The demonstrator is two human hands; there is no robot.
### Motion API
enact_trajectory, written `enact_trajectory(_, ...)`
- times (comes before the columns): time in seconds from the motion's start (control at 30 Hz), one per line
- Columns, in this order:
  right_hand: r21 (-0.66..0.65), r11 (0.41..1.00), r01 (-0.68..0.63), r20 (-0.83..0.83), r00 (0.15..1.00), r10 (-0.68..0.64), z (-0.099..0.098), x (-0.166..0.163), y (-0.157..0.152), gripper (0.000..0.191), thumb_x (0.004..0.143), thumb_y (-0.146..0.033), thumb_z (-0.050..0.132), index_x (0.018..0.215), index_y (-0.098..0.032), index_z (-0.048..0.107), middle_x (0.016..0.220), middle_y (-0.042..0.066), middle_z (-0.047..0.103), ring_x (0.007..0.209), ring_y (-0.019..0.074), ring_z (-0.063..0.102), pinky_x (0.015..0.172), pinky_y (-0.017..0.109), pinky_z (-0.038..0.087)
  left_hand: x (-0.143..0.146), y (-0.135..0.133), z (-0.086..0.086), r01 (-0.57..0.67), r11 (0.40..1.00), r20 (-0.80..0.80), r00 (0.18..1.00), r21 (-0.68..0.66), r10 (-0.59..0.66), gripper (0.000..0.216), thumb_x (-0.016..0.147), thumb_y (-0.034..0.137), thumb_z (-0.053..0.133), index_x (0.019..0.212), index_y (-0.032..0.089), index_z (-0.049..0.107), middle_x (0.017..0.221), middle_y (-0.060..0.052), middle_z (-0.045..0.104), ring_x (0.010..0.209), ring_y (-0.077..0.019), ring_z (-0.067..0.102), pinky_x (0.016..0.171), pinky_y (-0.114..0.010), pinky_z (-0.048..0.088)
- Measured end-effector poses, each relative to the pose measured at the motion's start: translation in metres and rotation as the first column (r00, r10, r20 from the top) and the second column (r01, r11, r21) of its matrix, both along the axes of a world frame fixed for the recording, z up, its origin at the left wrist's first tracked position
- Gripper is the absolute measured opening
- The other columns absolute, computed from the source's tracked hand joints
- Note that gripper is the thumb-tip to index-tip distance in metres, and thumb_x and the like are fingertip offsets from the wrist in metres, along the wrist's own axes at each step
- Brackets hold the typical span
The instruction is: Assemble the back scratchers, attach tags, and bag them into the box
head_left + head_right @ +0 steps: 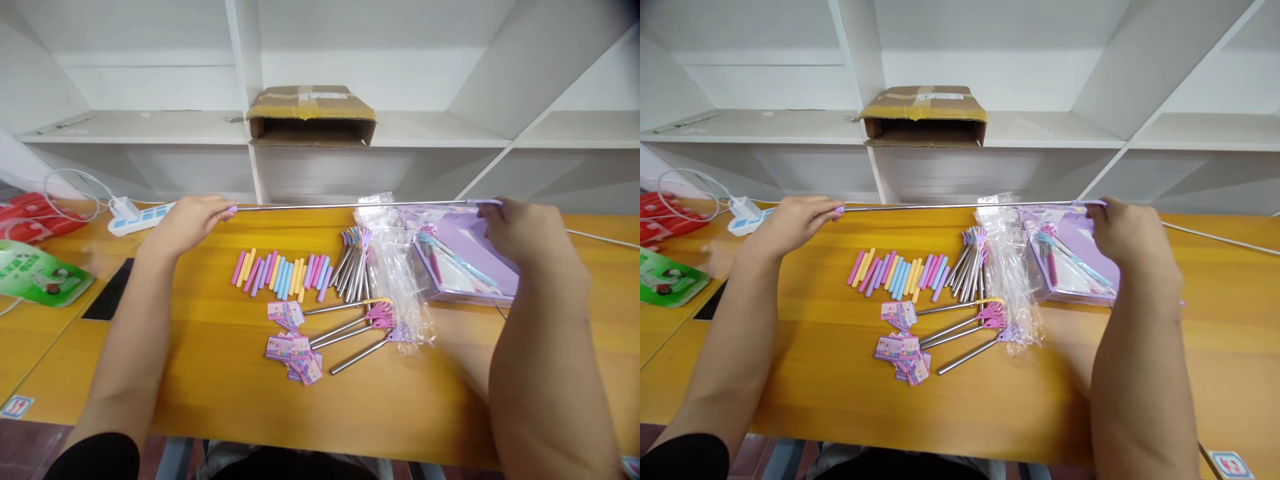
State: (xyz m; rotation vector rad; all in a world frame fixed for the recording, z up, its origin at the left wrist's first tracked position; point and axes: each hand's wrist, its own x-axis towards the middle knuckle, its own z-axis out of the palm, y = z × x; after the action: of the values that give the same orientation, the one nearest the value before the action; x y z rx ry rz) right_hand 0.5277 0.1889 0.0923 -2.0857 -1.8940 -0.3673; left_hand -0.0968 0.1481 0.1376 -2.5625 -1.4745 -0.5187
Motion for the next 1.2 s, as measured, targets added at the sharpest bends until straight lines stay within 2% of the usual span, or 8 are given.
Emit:
enact_trajectory(0.13,-0.039,0.999,0.028,0.016,0.999,-0.028,0.011,-0.032,-0.011,0.033,0.104,-0.034,0.046,0.109,-0.018,0.075,0.082,0.017,0.068,0.067,0.0229,0.036,0.074,0.042,0.03,0.018,-0.003,0.0,-0.001,1.0,-0.045,0.999,-0.02,0.0,0.043,0.114,0.042,0.04,0.124,0.023,0.077,0.111,-0.01,0.079,0.103,-0.0272,0.074,0.094,-0.036,0.053)
enact_trajectory(0.27,-0.032,0.999,0.021,0.043,0.999,-0.019,0.016,-0.04,-0.015,0.036,0.104,-0.033,0.045,0.111,-0.016,0.076,0.083,0.018,0.068,0.066,0.0212,0.03,0.074,0.042,0.029,0.018,-0.005,0.002,0.004,1.0,-0.01,1.0,-0.023,-0.004,0.041,0.113,0.042,0.041,0.121,0.023,0.077,0.109,-0.01,0.077,0.103,-0.0272,0.073,0.096,-0.037,0.053)
enact_trajectory(0.47,0.068,0.998,-0.002,0.017,1.0,0.001,0.018,-0.047,-0.018,0.039,0.104,-0.03,0.042,0.116,-0.016,0.076,0.091,0.02,0.073,0.07,0.0235,0.043,0.076,0.04,0.03,0.026,-0.015,0.011,0.093,0.975,-0.008,0.995,-0.202,-0.097,0.044,0.113,0.047,0.042,0.087,0.023,0.069,0.077,-0.003,0.069,0.067,-0.0186,0.06,0.073,-0.032,0.045)
enact_trajectory(0.57,0.114,0.99,-0.077,0.017,0.997,0.076,0.017,-0.062,-0.021,0.042,0.106,-0.032,0.037,0.118,-0.014,0.074,0.091,0.019,0.074,0.075,0.0251,0.05,0.077,0.039,0.031,0.039,-0.02,0.011,0.106,0.97,-0.018,0.994,-0.218,-0.112,0.044,0.114,0.046,0.041,0.088,0.023,0.068,0.077,-0.003,0.069,0.067,-0.0184,0.059,0.071,-0.032,0.042)
enact_trajectory(0.7,0.072,0.989,-0.126,0.102,0.988,0.118,0.014,-0.092,-0.025,0.043,0.109,-0.036,0.034,0.117,-0.015,0.071,0.099,0.021,0.075,0.073,0.0241,0.048,0.074,0.039,0.026,0.057,-0.02,-0.001,0.141,0.983,-0.038,0.988,-0.122,-0.146,0.041,0.115,0.041,0.039,0.101,0.021,0.072,0.091,-0.006,0.075,0.08,-0.0212,0.066,0.077,-0.032,0.046)
enact_trajectory(0.87,-0.031,0.971,-0.238,0.17,0.956,0.24,0.003,-0.147,-0.038,0.043,0.112,-0.038,0.032,0.113,-0.016,0.069,0.096,0.018,0.074,0.068,0.0225,0.051,0.069,0.036,0.02,0.092,-0.02,-0.032,0.11,0.993,-0.019,0.994,-0.03,-0.111,0.033,0.115,0.033,0.042,0.107,0.02,0.072,0.1,-0.008,0.077,0.087,-0.0218,0.07,0.077,-0.032,0.048)
enact_trajectory(1.03,-0.138,0.936,-0.325,0.202,0.916,0.347,-0.007,-0.202,-0.06,0.046,0.112,-0.033,0.028,0.114,-0.012,0.069,0.096,0.019,0.076,0.067,0.0236,0.058,0.065,0.035,0.017,0.127,-0.03,-0.054,0.089,0.988,0.031,0.996,-0.126,-0.086,0.028,0.115,0.027,0.043,0.11,0.02,0.07,0.092,-0.005,0.073,0.075,-0.0189,0.068,0.065,-0.03,0.045)
enact_trajectory(1.2,-0.139,0.925,-0.354,0.182,0.909,0.375,-0.006,-0.211,-0.067,0.044,0.112,-0.032,0.03,0.116,-0.01,0.068,0.099,0.02,0.078,0.068,0.0236,0.062,0.063,0.035,0.016,0.133,-0.036,-0.051,0.097,0.982,0.046,0.995,-0.164,-0.091,0.03,0.116,0.028,0.041,0.116,0.019,0.07,0.094,-0.005,0.074,0.065,-0.0162,0.064,0.058,-0.03,0.04)
